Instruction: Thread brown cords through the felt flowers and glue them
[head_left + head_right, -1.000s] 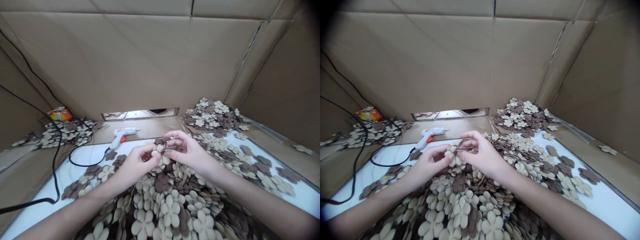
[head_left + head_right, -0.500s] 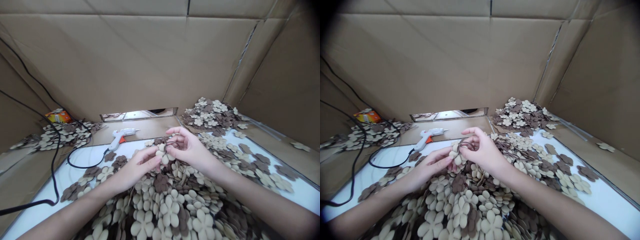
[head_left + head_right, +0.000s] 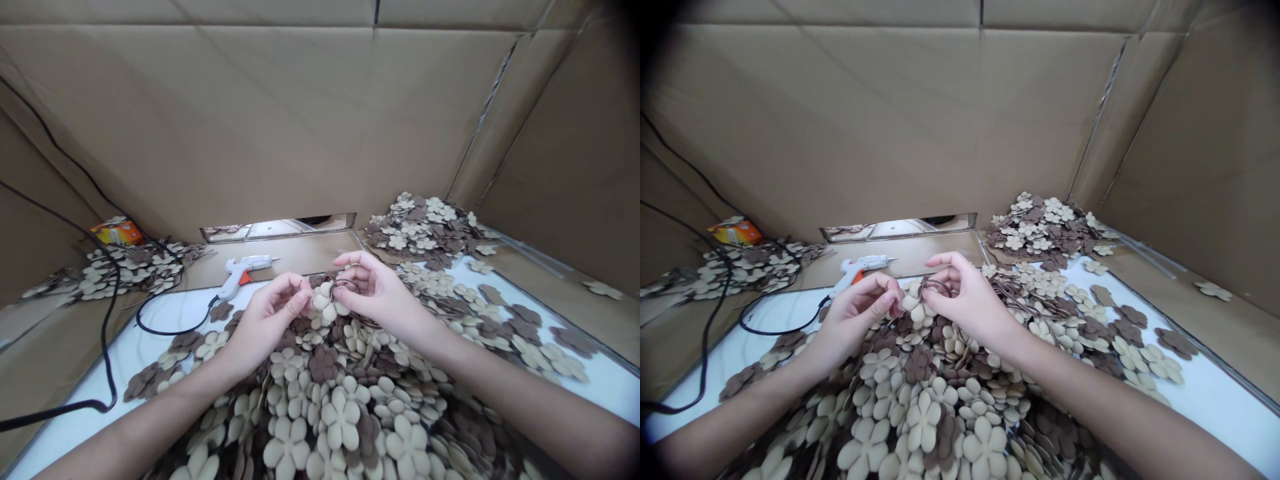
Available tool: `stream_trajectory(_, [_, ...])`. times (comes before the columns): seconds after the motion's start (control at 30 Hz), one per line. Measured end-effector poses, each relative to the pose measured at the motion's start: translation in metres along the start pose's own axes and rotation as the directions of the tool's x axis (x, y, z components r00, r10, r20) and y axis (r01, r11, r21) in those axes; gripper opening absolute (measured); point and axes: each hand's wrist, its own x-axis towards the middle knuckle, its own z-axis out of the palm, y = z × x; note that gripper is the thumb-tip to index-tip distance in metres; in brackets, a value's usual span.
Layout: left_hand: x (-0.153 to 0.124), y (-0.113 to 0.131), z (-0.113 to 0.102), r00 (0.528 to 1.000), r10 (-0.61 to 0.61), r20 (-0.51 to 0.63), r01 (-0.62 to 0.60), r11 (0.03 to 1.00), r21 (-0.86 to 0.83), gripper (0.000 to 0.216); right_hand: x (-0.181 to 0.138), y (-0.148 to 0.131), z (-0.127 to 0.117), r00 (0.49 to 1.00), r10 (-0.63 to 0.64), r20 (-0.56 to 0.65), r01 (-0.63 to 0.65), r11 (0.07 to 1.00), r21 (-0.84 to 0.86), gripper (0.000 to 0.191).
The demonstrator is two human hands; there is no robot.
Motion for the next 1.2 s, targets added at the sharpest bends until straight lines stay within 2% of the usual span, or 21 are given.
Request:
stream_trajectory(0.23, [-0.001, 0.000, 0.000, 0.996, 0.000, 0.091, 0.005, 0.999, -0.047, 0.022, 0.000, 0.000, -0.001, 1.000, -0.012, 0.006, 0.012, 1.000, -0.005, 0.035])
stream_trajectory(0.43, [-0.001, 0.002, -0.002, 0.999, 0.008, 0.035, -0.013, 0.987, 0.163, 0.035, -0.002, -0.005, 0.002, 1.000, 0.007, 0.000, -0.007, 1.000, -0.007, 0.035])
stream_trajectory(0.57, [-0.002, 0.009, 0.001, 0.989, -0.097, 0.109, 0.059, 0.948, 0.314, 0.026, -0.004, -0.006, 0.006, 1.000, 0.004, 0.011, -0.004, 1.000, 0.013, 0.035])
stream_trajectory(0.67, [-0.004, 0.012, 0.006, 0.979, -0.142, 0.143, 0.083, 0.931, 0.356, 0.027, -0.006, -0.005, 0.009, 1.000, 0.017, 0.024, -0.018, 0.998, 0.053, 0.034])
stream_trajectory(0.83, [-0.007, 0.011, 0.009, 0.994, -0.085, 0.074, 0.050, 0.921, 0.387, 0.024, -0.007, -0.005, 0.014, 0.998, 0.056, 0.010, -0.056, 0.993, 0.103, 0.034])
stream_trajectory(0.97, [-0.006, 0.010, 0.006, 0.993, -0.078, 0.093, 0.041, 0.936, 0.349, 0.023, -0.007, -0.004, 0.014, 0.996, 0.079, 0.028, -0.082, 0.989, 0.124, 0.034])
stream_trajectory(1.1, [-0.004, 0.010, 0.004, 0.974, -0.174, 0.145, 0.143, 0.969, 0.200, 0.022, -0.006, -0.002, 0.011, 0.995, 0.087, 0.043, -0.092, 0.986, 0.138, 0.030])
stream_trajectory(1.2, [-0.002, 0.011, 0.001, 0.961, -0.214, 0.175, 0.197, 0.974, 0.108, 0.022, -0.006, -0.003, 0.009, 0.986, 0.129, 0.105, -0.144, 0.979, 0.145, 0.032])
